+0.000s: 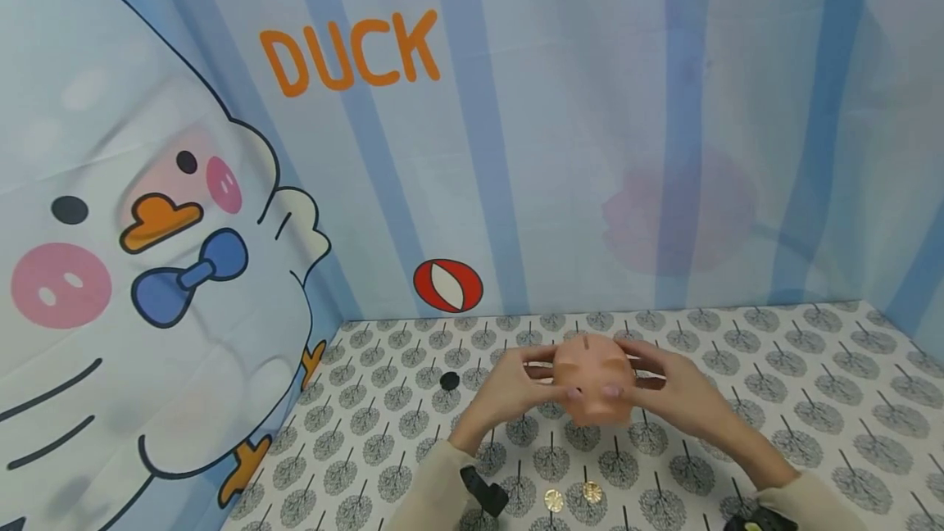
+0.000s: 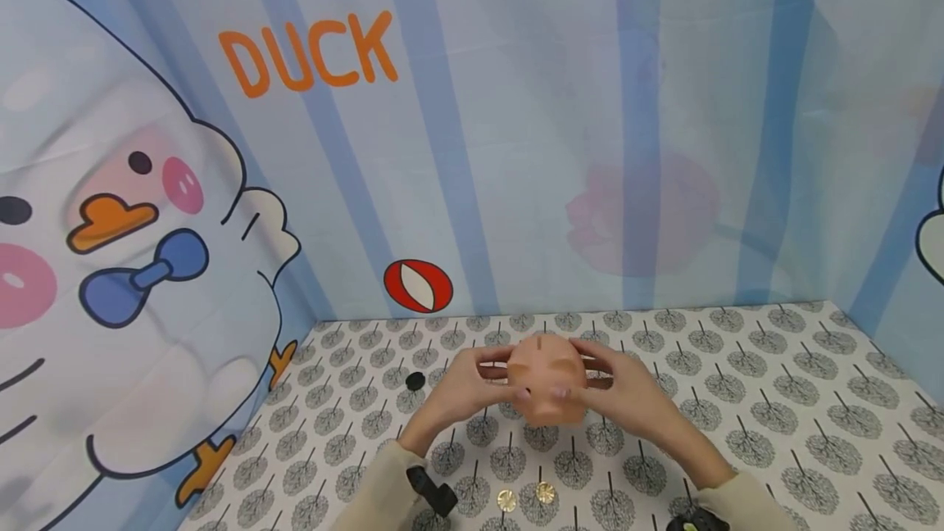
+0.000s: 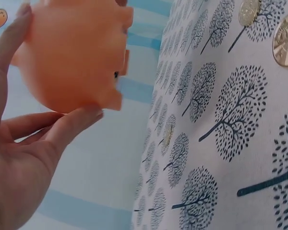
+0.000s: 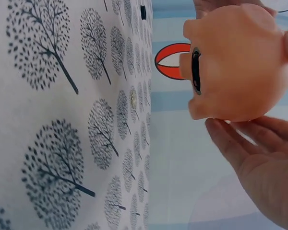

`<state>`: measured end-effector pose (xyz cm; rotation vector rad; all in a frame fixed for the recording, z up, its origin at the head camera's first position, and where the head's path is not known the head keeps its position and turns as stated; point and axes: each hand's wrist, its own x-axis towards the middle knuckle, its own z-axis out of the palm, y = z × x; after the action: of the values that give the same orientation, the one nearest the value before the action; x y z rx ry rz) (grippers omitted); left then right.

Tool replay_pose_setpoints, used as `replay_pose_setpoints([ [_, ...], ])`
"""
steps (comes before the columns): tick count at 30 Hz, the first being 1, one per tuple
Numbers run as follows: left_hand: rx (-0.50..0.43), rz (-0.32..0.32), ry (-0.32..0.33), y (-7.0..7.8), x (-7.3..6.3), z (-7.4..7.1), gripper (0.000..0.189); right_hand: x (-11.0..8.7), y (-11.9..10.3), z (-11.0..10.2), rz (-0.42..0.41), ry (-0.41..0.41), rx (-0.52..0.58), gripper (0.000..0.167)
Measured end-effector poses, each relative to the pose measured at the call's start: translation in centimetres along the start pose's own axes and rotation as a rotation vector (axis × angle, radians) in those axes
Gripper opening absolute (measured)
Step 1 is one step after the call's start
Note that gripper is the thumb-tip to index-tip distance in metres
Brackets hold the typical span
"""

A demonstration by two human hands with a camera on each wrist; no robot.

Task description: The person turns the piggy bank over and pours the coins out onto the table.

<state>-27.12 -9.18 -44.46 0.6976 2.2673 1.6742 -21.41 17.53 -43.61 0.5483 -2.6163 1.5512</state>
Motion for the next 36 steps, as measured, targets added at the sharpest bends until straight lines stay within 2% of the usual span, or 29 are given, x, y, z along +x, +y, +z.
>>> replay_pose_setpoints([
  [4, 0.023, 0.081, 0.008, 0.6, -0.5, 0.2, 0.081, -0.2, 0.1, -0.2, -0.110, 0.014, -0.036, 0.089],
  [9, 0.190, 0.366, 0.055, 0.5, -0.9, 0.5, 0.094, -0.1, 0.2, -0.3, -0.253, 0.069, -0.136, 0.103],
  [11, 0.245, 0.448, 0.085, 0.3, -0.8, 0.7, 0.096, 0.1, 0.3, -0.3, -0.299, 0.094, -0.181, 0.107],
  [12, 0.262, 0.463, 0.096, 0.1, -0.8, 0.7, 0.095, 0.1, 0.4, -0.3, -0.320, 0.102, -0.193, 0.107],
  [18, 0.283, 0.444, 0.082, -0.4, -1.0, 1.0, 0.097, -0.2, 0.8, -0.1, -0.317, 0.102, -0.216, 0.105],
  [24, 0.299, 0.441, 0.093, -0.1, -0.8, 1.0, 0.098, 0.0, 0.6, -0.3, -0.318, 0.102, -0.213, 0.109],
  [29, 0.277, 0.430, 0.074, 0.0, -0.7, 0.8, 0.098, 0.1, 0.7, -0.5, -0.294, 0.081, -0.176, 0.108],
  [33, 0.238, 0.382, 0.054, 0.0, -0.9, 0.7, 0.094, -0.2, 0.8, -0.4, -0.231, 0.085, -0.165, 0.101],
  [36, 0.226, 0.326, 0.070, 0.0, -0.8, 0.7, 0.087, -0.3, 0.6, -0.3, -0.189, 0.096, -0.172, 0.092],
])
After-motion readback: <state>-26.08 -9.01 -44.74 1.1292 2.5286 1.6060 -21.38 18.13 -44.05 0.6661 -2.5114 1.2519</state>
